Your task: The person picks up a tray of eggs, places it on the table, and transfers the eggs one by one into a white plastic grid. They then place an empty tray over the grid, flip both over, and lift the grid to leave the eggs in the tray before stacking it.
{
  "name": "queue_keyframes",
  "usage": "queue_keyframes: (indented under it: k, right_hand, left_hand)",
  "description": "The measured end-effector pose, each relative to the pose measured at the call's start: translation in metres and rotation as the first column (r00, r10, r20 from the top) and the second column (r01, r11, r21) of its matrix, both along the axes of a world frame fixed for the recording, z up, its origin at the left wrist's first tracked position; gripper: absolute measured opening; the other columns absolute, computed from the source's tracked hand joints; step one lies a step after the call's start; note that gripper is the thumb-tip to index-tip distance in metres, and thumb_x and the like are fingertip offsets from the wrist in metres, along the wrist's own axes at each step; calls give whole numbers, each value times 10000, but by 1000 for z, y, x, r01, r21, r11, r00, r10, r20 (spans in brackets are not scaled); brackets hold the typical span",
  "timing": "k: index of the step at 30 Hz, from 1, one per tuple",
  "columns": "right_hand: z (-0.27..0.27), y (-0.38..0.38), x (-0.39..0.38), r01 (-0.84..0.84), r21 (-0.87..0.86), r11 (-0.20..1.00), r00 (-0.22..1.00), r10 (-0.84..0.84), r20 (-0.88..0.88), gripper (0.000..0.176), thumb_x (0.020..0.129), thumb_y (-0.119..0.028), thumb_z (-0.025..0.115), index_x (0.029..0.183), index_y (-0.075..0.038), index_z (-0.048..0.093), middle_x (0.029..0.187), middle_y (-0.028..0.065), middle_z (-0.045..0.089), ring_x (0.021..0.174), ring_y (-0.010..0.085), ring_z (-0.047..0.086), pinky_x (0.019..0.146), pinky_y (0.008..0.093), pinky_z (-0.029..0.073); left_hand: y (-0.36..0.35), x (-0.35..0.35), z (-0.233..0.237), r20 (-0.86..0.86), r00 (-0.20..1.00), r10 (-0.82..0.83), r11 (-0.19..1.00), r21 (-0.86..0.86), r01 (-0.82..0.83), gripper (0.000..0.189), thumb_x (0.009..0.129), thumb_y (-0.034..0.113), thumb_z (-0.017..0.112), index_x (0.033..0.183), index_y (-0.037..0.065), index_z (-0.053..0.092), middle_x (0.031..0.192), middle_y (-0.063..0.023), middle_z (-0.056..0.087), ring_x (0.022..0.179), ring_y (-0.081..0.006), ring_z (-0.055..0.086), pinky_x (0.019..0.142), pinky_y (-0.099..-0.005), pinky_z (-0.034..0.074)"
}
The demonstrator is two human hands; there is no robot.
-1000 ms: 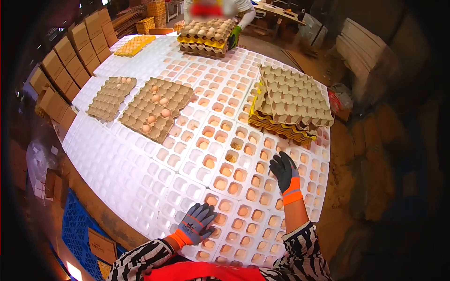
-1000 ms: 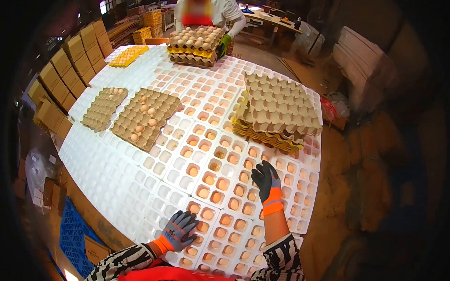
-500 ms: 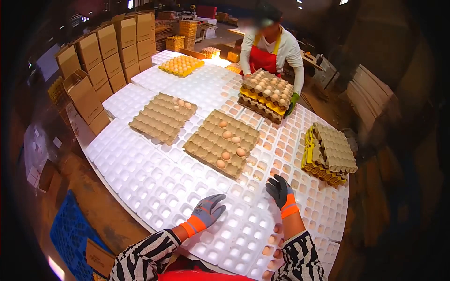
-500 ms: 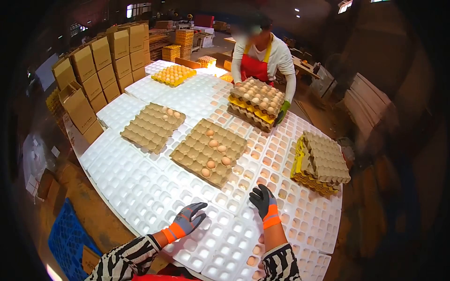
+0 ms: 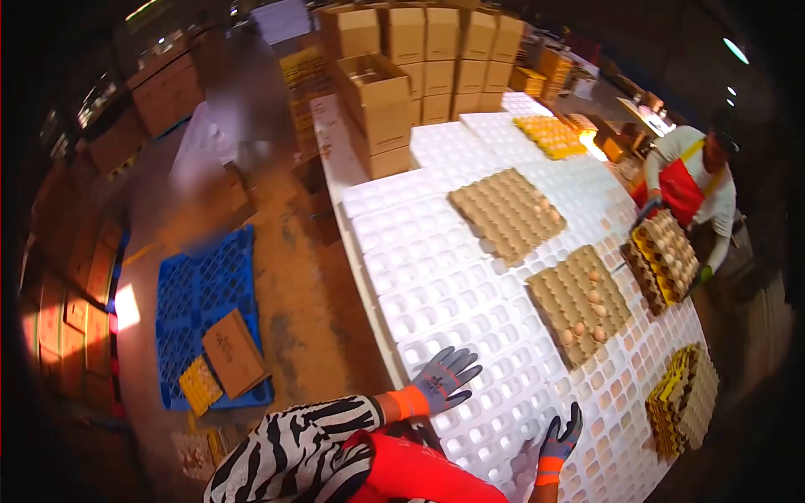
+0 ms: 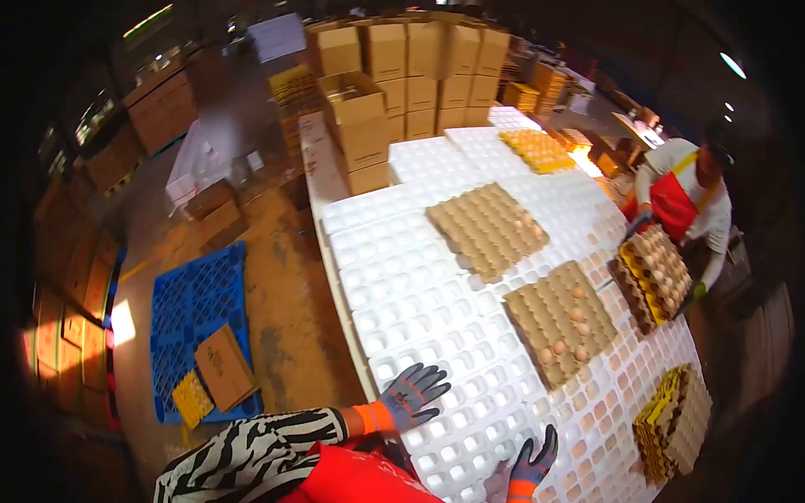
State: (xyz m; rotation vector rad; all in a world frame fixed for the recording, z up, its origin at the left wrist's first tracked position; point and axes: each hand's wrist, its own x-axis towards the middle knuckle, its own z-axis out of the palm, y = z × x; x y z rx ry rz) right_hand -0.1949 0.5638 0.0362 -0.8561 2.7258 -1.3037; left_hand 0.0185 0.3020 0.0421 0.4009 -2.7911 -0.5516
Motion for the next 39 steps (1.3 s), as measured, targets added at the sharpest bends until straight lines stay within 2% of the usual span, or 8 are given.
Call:
queue_keyframes:
  k: [3, 7, 13, 25, 27, 29, 33, 39]
  right_hand:
    - [-6, 15, 48, -217, 403, 889, 912, 332, -242, 623, 832, -152, 645, 1405, -14, 444, 1440, 202, 427, 1367, 403, 339, 1130, 516, 261]
    - [-19, 18, 70, -202, 603, 772, 903, 385, -191, 725, 825, -337, 626, 1456, -62, 398, 1522, 196, 333, 1428, 419, 232, 1162, 549, 155]
    - [-47, 26, 54, -194, 592, 782, 899, 383, -211, 733, 815, -396, 626, 1441, -79, 415, 1516, 192, 337, 1421, 419, 241, 1166, 566, 116]
    - [-40, 31, 57, -121, 564, 817, 933, 288, -215, 621, 852, -443, 601, 1398, -170, 485, 1486, 126, 402, 1388, 355, 324, 1159, 513, 185]
    - [-42, 32, 50, -138, 441, 887, 961, 227, -156, 579, 850, -351, 640, 1376, -147, 511, 1436, 152, 460, 1349, 345, 386, 1142, 484, 257]
    - [-66, 36, 35, 8, -120, 993, 981, 16, 192, 555, 857, -217, 662, 1376, -102, 504, 1383, 158, 513, 1292, 332, 466, 1077, 423, 376]
    - [-49, 24, -50, 364, -662, 655, 900, -65, 430, 485, 985, -239, 545, 1430, -83, 431, 1419, 80, 484, 1264, 219, 482, 1030, 371, 402]
    - [44, -23, -209, 519, -702, 488, 683, 258, 684, 618, 994, -430, 456, 1503, -129, 279, 1492, 152, 361, 1298, 333, 446, 1026, 465, 431]
  left_hand:
    - [1, 24, -23, 58, 993, 104, 994, -41, -102, 638, 918, 428, 520, 1447, 98, 384, 1508, -184, 343, 1401, -362, 299, 1164, -510, 186]
    - [7, 14, -43, 228, 960, 164, 987, -38, -159, 692, 917, 476, 508, 1465, 81, 356, 1539, -184, 293, 1430, -361, 249, 1179, -512, 137]
    - [13, 14, -80, 142, 970, 198, 980, -30, -196, 707, 927, 525, 382, 1454, 55, 371, 1578, -145, 239, 1450, -329, 210, 1183, -526, 86]
    - [10, 11, -61, 51, 988, 143, 983, -124, -136, 737, 797, 375, 647, 1401, 28, 406, 1479, -238, 338, 1382, -436, 269, 1143, -574, 139]
    - [7, 10, -64, 54, 987, 150, 979, -151, -140, 683, 819, 416, 629, 1375, 54, 463, 1457, -208, 388, 1379, -400, 296, 1146, -555, 138]
    - [-6, 5, -70, 19, 978, 209, 978, 15, -210, 615, 827, 387, 653, 1346, 94, 503, 1376, -155, 488, 1322, -347, 389, 1131, -544, 174]
    - [-63, -60, -46, -225, 914, 338, 680, 730, -72, 473, 926, 315, 622, 1327, 77, 540, 1289, -117, 579, 1220, -230, 518, 1039, -418, 375]
    - [-165, -251, 47, -32, 960, 277, 95, 995, 6, 752, 942, 559, 489, 1511, 121, 267, 1463, -118, 423, 1335, -244, 423, 1067, -392, 359]
